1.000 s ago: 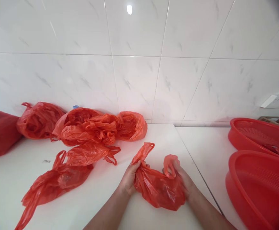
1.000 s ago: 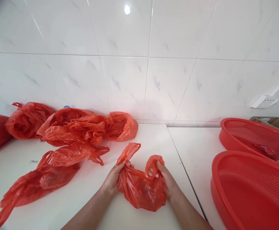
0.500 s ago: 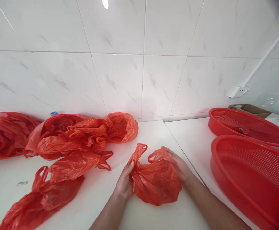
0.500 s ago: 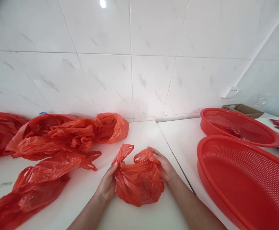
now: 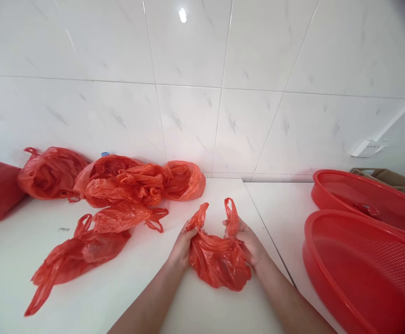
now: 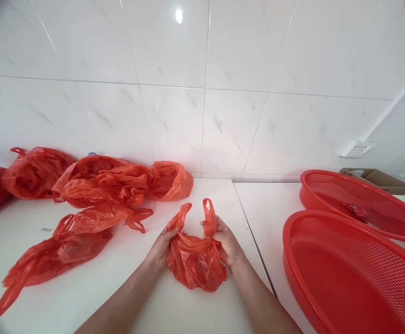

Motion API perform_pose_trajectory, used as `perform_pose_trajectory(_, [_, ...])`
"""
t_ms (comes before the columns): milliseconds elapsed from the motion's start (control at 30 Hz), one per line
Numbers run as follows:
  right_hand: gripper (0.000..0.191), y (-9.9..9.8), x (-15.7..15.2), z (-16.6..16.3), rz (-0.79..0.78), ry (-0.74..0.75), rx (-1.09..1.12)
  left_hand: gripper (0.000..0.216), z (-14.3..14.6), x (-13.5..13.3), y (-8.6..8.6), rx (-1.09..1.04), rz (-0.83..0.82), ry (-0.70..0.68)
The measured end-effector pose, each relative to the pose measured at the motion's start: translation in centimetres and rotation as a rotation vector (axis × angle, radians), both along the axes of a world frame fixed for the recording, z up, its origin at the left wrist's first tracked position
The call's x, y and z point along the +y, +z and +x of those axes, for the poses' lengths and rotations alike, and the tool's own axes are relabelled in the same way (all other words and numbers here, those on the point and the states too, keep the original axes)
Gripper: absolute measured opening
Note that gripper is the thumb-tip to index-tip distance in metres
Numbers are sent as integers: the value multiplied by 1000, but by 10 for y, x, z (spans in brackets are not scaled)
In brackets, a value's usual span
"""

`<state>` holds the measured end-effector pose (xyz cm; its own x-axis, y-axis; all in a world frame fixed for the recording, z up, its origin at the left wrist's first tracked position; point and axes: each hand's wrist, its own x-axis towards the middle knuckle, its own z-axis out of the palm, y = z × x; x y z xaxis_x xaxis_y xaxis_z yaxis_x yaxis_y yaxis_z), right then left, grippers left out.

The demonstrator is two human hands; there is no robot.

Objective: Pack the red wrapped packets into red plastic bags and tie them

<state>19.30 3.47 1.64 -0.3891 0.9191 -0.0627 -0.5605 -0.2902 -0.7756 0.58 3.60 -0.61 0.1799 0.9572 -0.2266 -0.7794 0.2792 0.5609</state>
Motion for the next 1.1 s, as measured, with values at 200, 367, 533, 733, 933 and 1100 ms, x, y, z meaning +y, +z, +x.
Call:
perform_pose_trajectory(200, [10,8,4,-26,25,-31,-162,29,26,5,1,17,117,50])
perform_pose_trajectory(367, [7,12,26,-33,128,-63,-337,26,27,20,10,96,218,60])
perform_pose_trajectory(533, [41,5,53,-41,188,-65,-293,23,17,40,14,295,379,48])
perform_pose_trajectory(733, [21,-18,94,-42,247,-168,-398,41,15,61,7,585,473,21])
perform_pose_trajectory(933, [17,-14,116,-39,332,-271,-480,57,18,75,8,537,574,49])
perform_pose_trajectory(1100, [22,-3,107,-27,354,-95,-402,45,14,84,0,523,340,45])
